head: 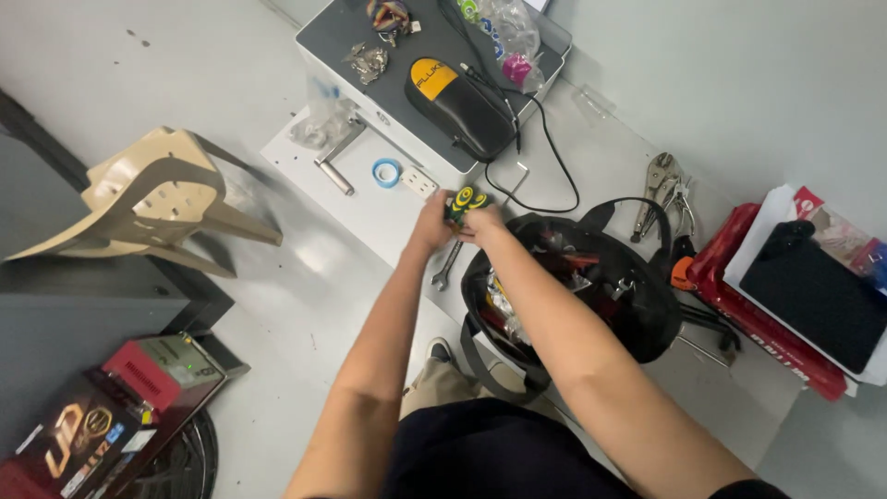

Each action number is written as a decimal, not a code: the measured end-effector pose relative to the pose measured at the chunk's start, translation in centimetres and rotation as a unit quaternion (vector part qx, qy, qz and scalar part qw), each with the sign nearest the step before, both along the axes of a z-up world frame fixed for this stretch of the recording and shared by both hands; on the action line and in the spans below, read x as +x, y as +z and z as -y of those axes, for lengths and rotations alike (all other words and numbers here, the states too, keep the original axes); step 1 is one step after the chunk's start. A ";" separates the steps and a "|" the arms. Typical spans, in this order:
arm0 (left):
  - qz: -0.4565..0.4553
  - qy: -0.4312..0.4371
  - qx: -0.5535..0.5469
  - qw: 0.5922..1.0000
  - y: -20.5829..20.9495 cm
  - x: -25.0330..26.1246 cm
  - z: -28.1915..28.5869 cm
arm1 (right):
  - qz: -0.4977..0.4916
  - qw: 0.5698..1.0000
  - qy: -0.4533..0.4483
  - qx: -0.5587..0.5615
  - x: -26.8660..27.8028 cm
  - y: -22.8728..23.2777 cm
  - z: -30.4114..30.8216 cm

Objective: Sort various mechanical tools and components into a tool bag.

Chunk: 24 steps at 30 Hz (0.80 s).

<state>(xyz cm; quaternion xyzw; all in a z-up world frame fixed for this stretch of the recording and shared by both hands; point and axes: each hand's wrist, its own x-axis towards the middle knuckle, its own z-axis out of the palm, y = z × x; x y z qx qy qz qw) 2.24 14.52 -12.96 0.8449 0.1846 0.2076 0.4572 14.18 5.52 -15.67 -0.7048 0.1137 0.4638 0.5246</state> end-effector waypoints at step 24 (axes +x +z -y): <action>0.157 0.104 -0.140 0.972 17.5 -2.2 8.6 | 0.277 0.918 0.012 0.283 -1.1 16.3 6.5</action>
